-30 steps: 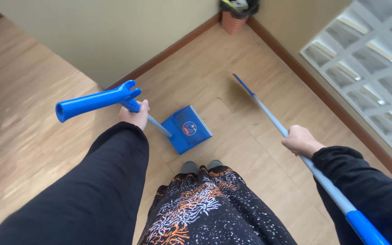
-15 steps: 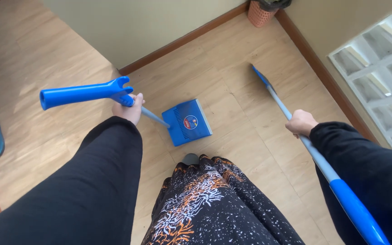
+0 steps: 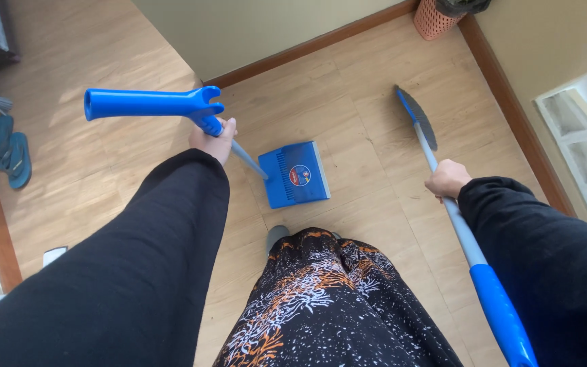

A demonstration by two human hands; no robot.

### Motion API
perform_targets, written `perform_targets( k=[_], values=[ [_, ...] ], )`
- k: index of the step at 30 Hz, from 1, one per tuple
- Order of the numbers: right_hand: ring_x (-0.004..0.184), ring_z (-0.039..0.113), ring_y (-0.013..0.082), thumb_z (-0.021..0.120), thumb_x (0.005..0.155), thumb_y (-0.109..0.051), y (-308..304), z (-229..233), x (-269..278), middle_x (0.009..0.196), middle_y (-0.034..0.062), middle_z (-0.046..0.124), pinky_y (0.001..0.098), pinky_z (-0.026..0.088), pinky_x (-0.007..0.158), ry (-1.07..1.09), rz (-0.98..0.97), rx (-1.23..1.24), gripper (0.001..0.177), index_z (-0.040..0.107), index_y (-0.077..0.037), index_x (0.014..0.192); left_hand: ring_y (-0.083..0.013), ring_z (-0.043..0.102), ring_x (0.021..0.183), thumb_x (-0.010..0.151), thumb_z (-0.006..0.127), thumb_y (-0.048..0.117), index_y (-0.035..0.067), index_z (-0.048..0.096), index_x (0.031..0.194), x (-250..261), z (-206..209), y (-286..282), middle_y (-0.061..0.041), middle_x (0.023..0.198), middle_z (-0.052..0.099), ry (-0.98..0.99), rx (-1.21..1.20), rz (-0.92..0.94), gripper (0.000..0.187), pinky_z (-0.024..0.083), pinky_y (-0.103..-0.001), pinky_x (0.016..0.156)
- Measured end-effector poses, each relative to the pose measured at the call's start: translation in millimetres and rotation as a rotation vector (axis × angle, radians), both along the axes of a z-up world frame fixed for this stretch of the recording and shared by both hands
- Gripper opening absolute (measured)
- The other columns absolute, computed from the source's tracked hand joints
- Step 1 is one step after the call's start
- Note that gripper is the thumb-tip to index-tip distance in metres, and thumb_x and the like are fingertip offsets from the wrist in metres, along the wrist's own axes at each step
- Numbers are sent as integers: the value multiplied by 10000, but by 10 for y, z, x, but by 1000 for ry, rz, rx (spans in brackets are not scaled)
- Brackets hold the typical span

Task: Sweeping dirt from the floor into a dustpan using a floor squeegee/broom.

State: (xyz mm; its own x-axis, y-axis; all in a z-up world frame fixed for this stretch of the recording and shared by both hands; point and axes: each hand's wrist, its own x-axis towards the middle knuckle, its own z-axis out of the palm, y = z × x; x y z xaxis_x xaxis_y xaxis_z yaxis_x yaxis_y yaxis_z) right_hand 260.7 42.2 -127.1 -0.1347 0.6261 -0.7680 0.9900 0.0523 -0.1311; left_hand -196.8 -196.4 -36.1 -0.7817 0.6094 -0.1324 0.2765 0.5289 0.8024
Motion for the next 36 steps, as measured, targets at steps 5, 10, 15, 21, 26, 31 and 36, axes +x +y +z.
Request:
perform_targets(
  k=[5,10,15,21,26,31,36],
  values=[
    [587,742,316,619,869,-57,-123,127,-70,697,223,736,421,618,576,4,42,-12,218,725,125,815,-202,716,765,920,730,296,94,693,767,10,32,76,-55,763,726,34,-36,-34,256,551,-357,767],
    [624,759,333,631,865,-77,-315,422,-175,725,263,743,415,617,589,-31,171,-27,247,748,140,844,-218,719,760,913,723,300,93,703,752,57,88,128,-68,746,721,41,-30,-64,263,549,-365,764],
    [850,736,384,599,832,-37,-665,422,-100,911,304,738,450,607,731,24,429,56,242,701,86,1013,-229,722,757,914,726,293,81,693,761,52,70,108,-79,744,720,22,-19,-81,263,551,-372,764],
    [835,743,344,580,887,-86,-1442,304,298,877,198,725,423,611,743,15,698,138,148,671,8,954,-271,727,792,915,725,301,74,692,793,154,141,5,-107,772,727,40,-37,-116,260,545,-398,781],
    [786,726,310,571,886,-75,-2034,228,625,842,158,709,397,603,704,81,752,236,116,649,-7,938,-302,732,844,909,725,315,74,696,827,278,267,-112,-128,819,736,41,-99,-153,256,546,-417,820],
    [797,730,282,571,886,-65,-2653,414,819,859,135,706,378,605,705,-3,765,190,100,653,-31,933,-312,736,886,894,736,314,69,710,859,314,294,-271,-141,871,752,48,-90,-189,249,545,-420,858],
    [804,732,312,541,928,-68,-3190,844,804,857,151,727,406,601,710,-91,539,73,125,587,-2,1024,-313,740,928,903,728,311,45,716,914,382,512,-389,-154,936,763,0,-107,-209,267,545,-416,896]
  ],
)
